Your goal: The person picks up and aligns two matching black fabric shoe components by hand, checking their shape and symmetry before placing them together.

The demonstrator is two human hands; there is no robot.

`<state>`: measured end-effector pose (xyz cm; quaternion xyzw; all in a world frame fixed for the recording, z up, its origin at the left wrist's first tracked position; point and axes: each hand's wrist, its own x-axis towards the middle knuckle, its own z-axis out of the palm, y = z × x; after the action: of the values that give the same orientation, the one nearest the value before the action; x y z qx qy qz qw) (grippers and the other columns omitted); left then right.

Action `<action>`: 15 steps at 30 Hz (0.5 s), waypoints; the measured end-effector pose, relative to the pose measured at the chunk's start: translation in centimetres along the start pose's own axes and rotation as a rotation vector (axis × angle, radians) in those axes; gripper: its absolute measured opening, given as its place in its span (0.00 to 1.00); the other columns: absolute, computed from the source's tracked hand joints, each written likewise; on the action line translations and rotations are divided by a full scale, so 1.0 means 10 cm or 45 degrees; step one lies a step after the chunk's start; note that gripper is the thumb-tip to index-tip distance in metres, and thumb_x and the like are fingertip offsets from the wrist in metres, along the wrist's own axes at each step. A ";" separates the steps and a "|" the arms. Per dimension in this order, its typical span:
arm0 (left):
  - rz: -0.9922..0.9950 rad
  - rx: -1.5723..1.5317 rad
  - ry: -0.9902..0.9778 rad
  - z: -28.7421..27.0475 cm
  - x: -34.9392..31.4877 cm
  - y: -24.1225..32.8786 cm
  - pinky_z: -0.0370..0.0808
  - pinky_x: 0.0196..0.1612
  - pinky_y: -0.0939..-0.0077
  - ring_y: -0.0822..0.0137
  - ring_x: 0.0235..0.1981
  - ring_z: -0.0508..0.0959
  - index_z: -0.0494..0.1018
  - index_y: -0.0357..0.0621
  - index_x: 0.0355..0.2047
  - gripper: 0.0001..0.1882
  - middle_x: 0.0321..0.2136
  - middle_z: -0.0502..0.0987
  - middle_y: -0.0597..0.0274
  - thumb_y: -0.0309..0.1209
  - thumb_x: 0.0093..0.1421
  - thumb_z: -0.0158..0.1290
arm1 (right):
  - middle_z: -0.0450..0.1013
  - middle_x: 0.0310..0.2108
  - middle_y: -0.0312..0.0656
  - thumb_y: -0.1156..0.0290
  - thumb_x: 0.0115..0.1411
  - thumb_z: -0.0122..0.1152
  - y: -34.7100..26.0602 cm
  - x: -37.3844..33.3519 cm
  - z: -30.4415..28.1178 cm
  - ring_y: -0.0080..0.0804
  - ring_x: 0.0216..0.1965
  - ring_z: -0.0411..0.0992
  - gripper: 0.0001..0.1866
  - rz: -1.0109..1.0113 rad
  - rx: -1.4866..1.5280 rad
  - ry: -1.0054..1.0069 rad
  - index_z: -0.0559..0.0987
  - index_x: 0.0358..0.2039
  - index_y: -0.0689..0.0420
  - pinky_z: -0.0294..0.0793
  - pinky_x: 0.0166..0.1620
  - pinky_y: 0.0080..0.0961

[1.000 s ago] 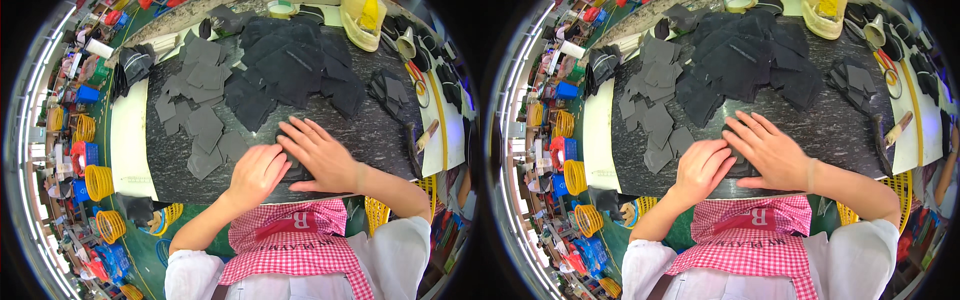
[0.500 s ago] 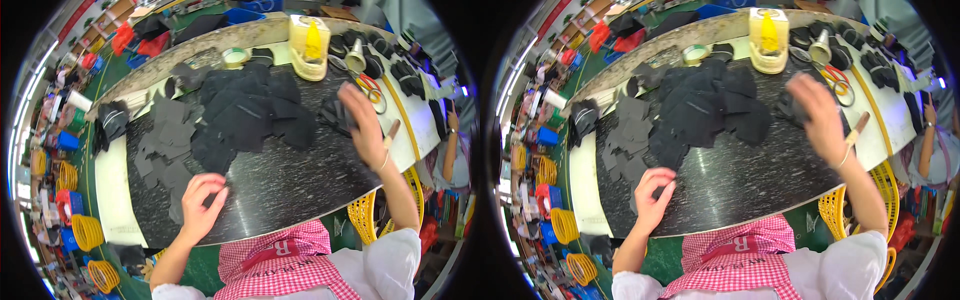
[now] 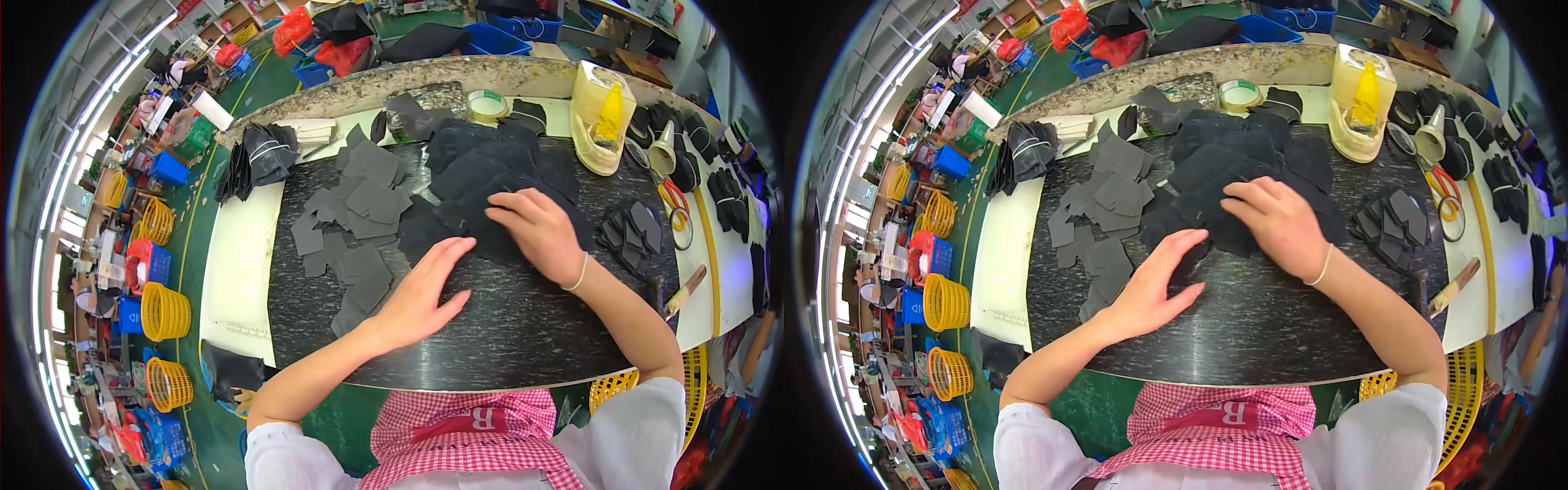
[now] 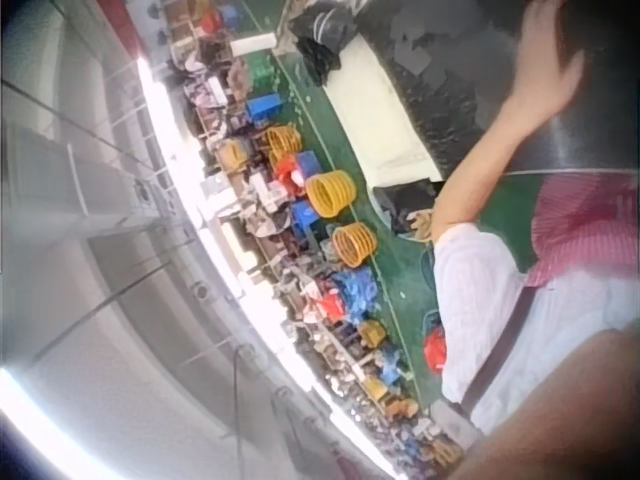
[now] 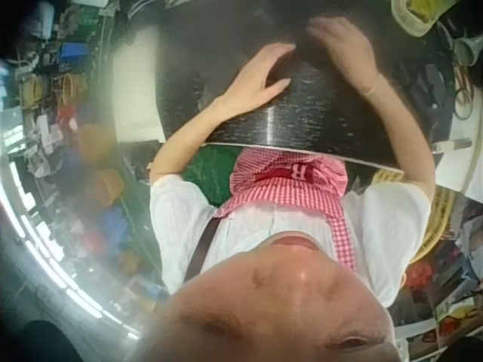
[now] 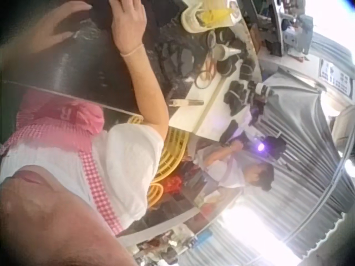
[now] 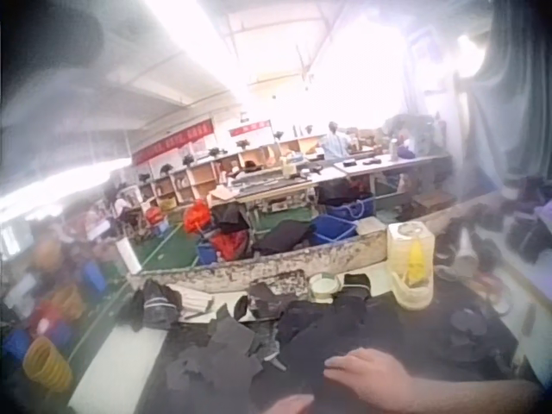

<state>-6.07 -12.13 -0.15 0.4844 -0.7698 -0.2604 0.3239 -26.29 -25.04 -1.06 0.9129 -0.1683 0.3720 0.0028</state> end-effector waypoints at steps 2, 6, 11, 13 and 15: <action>0.067 -0.001 0.057 0.08 0.08 -0.03 0.63 0.61 0.64 0.50 0.58 0.65 0.58 0.40 0.60 0.34 0.56 0.62 0.48 0.22 0.52 0.57 | 0.73 0.41 0.36 0.74 0.47 0.64 -0.01 0.03 -0.03 0.33 0.38 0.71 0.13 0.099 0.052 0.054 0.79 0.36 0.56 0.71 0.39 0.28; 0.177 0.020 0.170 0.11 0.23 -0.08 0.64 0.59 0.62 0.48 0.58 0.63 0.60 0.40 0.56 0.31 0.57 0.59 0.47 0.20 0.52 0.56 | 0.71 0.36 0.35 0.70 0.47 0.66 -0.18 0.11 0.10 0.31 0.36 0.71 0.14 0.093 -0.093 0.069 0.79 0.37 0.53 0.68 0.35 0.27; 0.264 0.052 0.206 0.09 0.29 -0.14 0.63 0.60 0.60 0.46 0.60 0.61 0.58 0.40 0.57 0.33 0.58 0.57 0.46 0.19 0.51 0.56 | 0.71 0.36 0.34 0.68 0.46 0.67 -0.10 0.17 0.10 0.29 0.36 0.70 0.16 0.181 -0.025 0.140 0.79 0.38 0.53 0.67 0.34 0.25; 0.323 0.112 0.255 0.11 0.29 -0.15 0.62 0.62 0.59 0.45 0.61 0.60 0.57 0.41 0.59 0.35 0.60 0.55 0.45 0.18 0.51 0.56 | 0.71 0.36 0.33 0.67 0.46 0.67 -0.11 0.15 0.13 0.30 0.35 0.70 0.17 0.152 -0.140 0.020 0.79 0.39 0.52 0.68 0.34 0.27; 0.315 0.100 0.257 0.11 0.30 -0.17 0.60 0.63 0.59 0.44 0.62 0.58 0.55 0.41 0.61 0.38 0.62 0.53 0.43 0.18 0.49 0.57 | 0.71 0.36 0.34 0.69 0.48 0.66 -0.10 0.13 0.12 0.31 0.36 0.70 0.14 0.160 -0.100 -0.001 0.80 0.38 0.55 0.69 0.37 0.28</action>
<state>-6.92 -15.47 -1.35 0.4220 -0.7967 -0.1380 0.4100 -24.29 -24.70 -0.90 0.8999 -0.2398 0.3641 0.0151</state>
